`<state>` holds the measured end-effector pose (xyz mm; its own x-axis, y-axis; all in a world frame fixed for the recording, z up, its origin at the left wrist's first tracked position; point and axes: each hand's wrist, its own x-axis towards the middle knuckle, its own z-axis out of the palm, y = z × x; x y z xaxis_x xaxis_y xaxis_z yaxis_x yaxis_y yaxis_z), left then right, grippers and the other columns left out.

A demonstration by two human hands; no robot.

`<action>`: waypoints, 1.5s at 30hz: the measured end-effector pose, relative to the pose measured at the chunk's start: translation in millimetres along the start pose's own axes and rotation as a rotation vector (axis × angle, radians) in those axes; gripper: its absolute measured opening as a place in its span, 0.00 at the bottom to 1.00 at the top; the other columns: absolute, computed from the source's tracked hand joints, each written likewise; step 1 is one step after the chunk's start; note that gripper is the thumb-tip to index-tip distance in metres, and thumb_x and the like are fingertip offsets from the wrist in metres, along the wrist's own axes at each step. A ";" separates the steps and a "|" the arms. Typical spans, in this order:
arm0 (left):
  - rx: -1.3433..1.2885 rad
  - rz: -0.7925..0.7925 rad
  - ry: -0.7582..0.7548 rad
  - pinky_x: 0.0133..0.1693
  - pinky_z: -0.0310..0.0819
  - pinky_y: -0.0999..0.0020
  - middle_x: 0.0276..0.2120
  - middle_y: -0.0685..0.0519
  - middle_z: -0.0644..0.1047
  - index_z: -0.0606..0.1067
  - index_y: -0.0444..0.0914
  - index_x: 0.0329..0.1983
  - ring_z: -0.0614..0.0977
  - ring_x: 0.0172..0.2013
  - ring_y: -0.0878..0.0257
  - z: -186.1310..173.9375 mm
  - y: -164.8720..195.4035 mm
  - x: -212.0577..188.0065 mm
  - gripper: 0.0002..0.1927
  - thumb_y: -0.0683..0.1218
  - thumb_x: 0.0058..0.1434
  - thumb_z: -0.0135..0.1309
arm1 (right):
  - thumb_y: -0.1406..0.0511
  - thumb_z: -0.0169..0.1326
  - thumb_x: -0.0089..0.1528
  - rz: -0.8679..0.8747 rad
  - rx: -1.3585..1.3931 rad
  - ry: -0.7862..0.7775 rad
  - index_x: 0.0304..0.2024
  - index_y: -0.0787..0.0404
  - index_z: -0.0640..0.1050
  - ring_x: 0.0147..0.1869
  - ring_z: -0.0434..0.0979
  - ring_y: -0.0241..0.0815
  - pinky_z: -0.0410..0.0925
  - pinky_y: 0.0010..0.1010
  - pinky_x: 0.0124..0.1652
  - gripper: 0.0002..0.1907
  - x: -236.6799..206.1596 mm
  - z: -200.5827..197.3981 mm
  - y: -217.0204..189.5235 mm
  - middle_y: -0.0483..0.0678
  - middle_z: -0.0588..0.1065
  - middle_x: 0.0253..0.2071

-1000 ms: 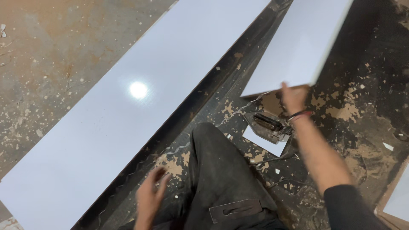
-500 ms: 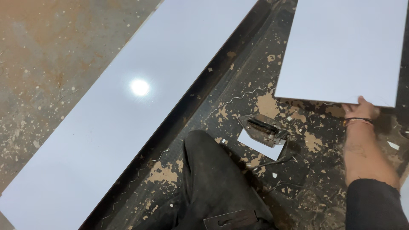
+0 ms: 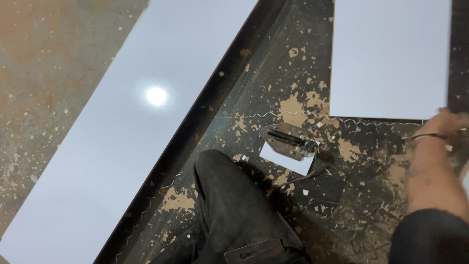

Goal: The person sits on the floor with a white panel across their lap and applies white edge banding tape to the panel's long edge. They press the tape with a heated edge-banding iron along the edge, press the warmed tape down by hand, and trim the overhanging tape ends with a utility knife, repeating along the edge.

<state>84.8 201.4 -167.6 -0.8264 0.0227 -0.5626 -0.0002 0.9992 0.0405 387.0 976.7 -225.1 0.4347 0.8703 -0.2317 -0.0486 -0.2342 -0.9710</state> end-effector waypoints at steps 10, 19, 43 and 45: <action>0.044 0.192 0.138 0.48 0.77 0.56 0.44 0.50 0.81 0.77 0.42 0.47 0.82 0.48 0.52 9.5 -68.7 9.9 0.18 0.54 0.57 0.59 | 0.74 0.51 0.66 -0.682 -0.241 -0.913 0.63 0.63 0.72 0.57 0.73 0.40 0.69 0.32 0.51 0.21 -290.6 88.9 76.7 0.52 0.72 0.55; 0.043 0.265 0.459 0.55 0.62 0.51 0.46 0.52 0.80 0.76 0.41 0.48 0.77 0.51 0.54 17.9 -143.6 -20.2 0.16 0.51 0.59 0.55 | 0.63 0.64 0.57 -1.337 -0.539 -1.855 0.59 0.58 0.74 0.66 0.69 0.57 0.64 0.47 0.61 0.27 -667.5 127.0 83.1 0.54 0.72 0.60; -0.180 0.176 0.534 0.59 0.63 0.47 0.46 0.50 0.77 0.75 0.39 0.51 0.76 0.53 0.54 19.0 -205.7 8.4 0.14 0.46 0.63 0.56 | 0.73 0.46 0.65 -2.120 -0.966 -1.750 0.75 0.55 0.59 0.71 0.63 0.64 0.73 0.54 0.46 0.35 -855.7 113.3 153.7 0.59 0.57 0.76; -0.163 0.169 0.518 0.64 0.62 0.47 0.52 0.49 0.75 0.74 0.38 0.55 0.73 0.59 0.53 15.2 -198.1 7.8 0.16 0.45 0.65 0.55 | 0.71 0.48 0.63 -2.189 -0.867 -1.747 0.75 0.55 0.59 0.71 0.63 0.63 0.71 0.55 0.50 0.36 -842.5 94.9 148.0 0.58 0.57 0.76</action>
<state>86.9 4.2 -192.5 -0.9908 0.1213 -0.0603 0.1031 0.9639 0.2454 -71.8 250.0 -179.3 -0.8638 -0.5026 -0.0344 -0.5033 0.8580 0.1024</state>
